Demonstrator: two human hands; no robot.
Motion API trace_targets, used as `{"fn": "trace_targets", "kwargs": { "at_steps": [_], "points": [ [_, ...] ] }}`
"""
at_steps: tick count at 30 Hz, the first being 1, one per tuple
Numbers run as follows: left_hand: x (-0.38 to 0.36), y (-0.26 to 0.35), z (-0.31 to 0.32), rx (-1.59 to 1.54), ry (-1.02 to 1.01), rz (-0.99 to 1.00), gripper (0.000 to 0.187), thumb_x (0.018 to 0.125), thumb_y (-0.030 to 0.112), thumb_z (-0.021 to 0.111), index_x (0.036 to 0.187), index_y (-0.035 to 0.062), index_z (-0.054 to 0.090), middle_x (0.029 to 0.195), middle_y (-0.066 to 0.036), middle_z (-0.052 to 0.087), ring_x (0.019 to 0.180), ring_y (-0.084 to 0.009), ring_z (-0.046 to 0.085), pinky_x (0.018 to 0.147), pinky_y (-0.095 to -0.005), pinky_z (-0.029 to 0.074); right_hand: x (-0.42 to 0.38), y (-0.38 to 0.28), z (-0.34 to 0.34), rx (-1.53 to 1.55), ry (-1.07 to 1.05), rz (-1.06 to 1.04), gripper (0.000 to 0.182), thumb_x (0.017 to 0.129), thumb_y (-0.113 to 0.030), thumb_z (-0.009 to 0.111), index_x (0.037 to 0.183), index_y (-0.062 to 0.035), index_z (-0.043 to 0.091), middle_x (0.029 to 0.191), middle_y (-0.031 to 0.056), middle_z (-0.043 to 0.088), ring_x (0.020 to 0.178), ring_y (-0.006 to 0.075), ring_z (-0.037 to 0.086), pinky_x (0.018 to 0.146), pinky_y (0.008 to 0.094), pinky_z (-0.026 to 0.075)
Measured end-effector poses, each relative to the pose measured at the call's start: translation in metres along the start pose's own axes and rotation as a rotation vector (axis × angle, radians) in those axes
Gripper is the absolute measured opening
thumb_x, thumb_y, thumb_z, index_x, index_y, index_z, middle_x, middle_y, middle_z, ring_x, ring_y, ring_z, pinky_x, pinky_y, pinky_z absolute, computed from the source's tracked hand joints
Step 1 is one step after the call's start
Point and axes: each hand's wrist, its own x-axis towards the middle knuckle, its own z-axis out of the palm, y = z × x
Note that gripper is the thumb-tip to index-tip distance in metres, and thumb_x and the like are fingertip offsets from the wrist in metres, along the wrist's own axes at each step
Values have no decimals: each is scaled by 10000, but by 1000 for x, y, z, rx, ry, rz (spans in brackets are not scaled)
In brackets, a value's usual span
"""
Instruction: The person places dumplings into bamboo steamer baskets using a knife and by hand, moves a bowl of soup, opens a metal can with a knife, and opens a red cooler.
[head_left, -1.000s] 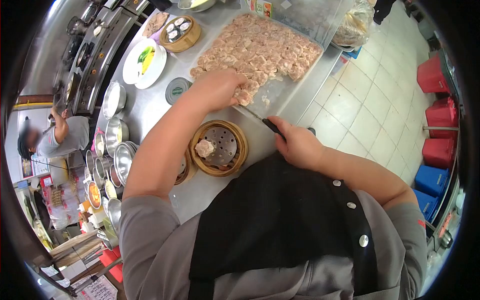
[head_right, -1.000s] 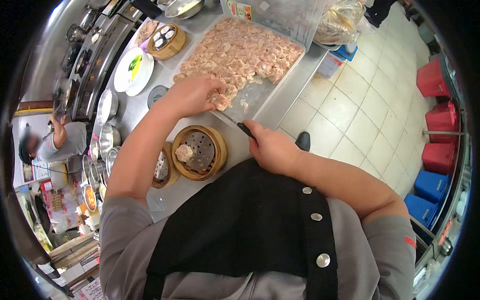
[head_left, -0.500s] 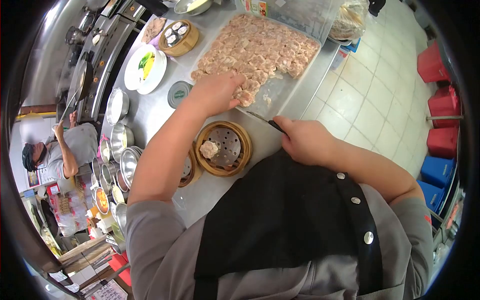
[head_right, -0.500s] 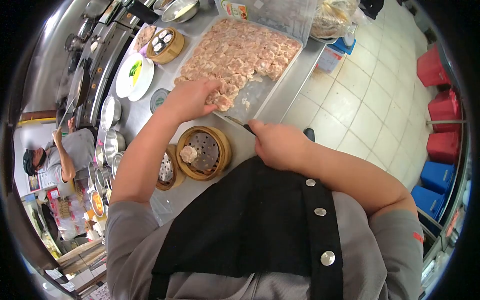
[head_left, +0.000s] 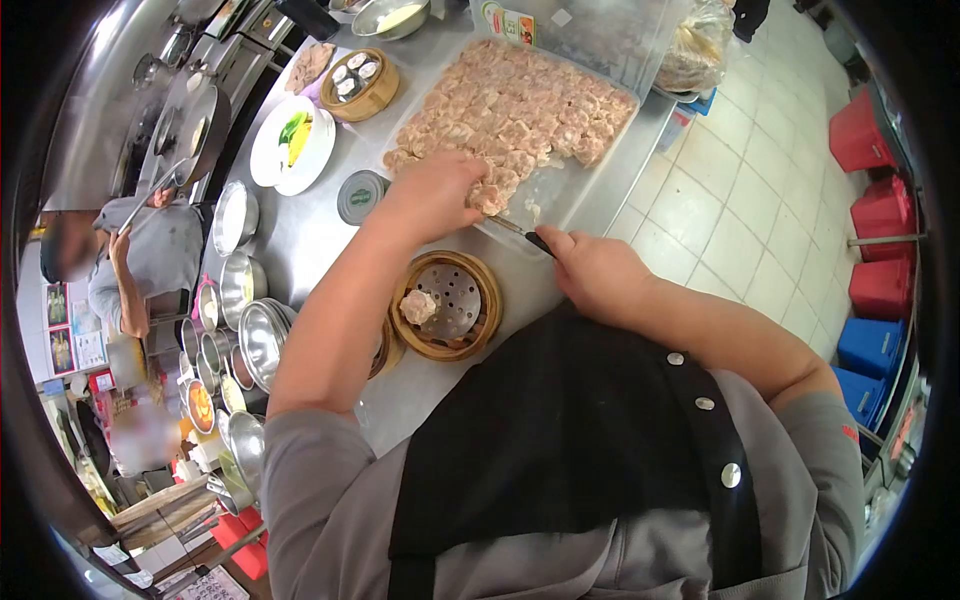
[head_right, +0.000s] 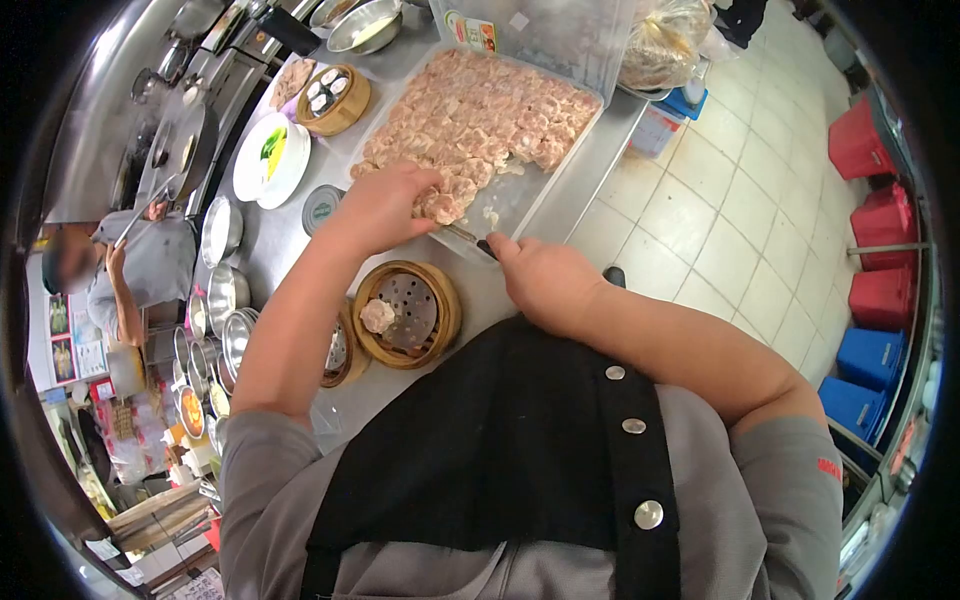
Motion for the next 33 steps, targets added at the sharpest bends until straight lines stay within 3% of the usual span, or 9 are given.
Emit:
{"fn": "trace_targets", "kwargs": {
  "at_steps": [6, 12, 20, 26, 29, 33],
  "points": [
    [5, 7, 11, 80, -25, 34, 467, 768, 195, 805, 1205, 99, 672, 1116, -101, 674, 1084, -316, 653, 898, -442, 543, 0, 4, -3, 16, 36, -17, 474, 967, -158, 570, 1423, -63, 482, 1042, 198, 690, 884, 399, 696, 758, 497, 564],
    [5, 8, 10, 75, -12, 56, 432, 759, 153, 759, 1179, 81, 685, 1110, -104, 682, 1072, -320, 661, 891, -446, 550, -14, 7, -47, -56, -51, 29, 448, 961, -147, 569, 1401, -85, 516, 1020, 187, 691, 886, 399, 690, 776, 499, 553],
    [3, 4, 14, -48, 119, 55, 429, 754, 85, 661, 1181, 57, 694, 1163, -150, 695, 1089, -358, 656, 943, -445, 539, 10, 48, -77, -130, 392, 57, 481, 957, -127, 585, 1431, -143, 501, 1023, 168, 641, 842, 391, 680, 726, 489, 566],
    [-11, 13, 22, -198, 287, -121, 350, 796, 84, 648, 1138, 21, 688, 1114, -169, 694, 1071, -367, 649, 948, -446, 531, 61, 66, -70, -176, 371, 54, 485, 947, -173, 607, 1420, -121, 512, 1141, 190, 631, 1058, 355, 673, 855, 472, 556],
    [-16, 20, 31, -236, 328, -198, 364, 803, 77, 675, 1165, 51, 698, 1145, -168, 708, 1071, -366, 662, 947, -433, 535, 76, 72, -64, -390, 389, -14, 529, 912, -207, 668, 1411, -107, 523, 1189, 175, 612, 1168, 341, 618, 946, 463, 515],
    [-20, 19, 46, -216, 503, -201, 377, 797, 79, 716, 1172, 53, 691, 1155, -166, 706, 1079, -363, 663, 949, -430, 539, 84, 49, -62, -259, 329, -347, 607, 834, -238, 754, 1385, -94, 544, 1233, 156, 598, 1205, 323, 582, 979, 451, 493]
  ]
}}
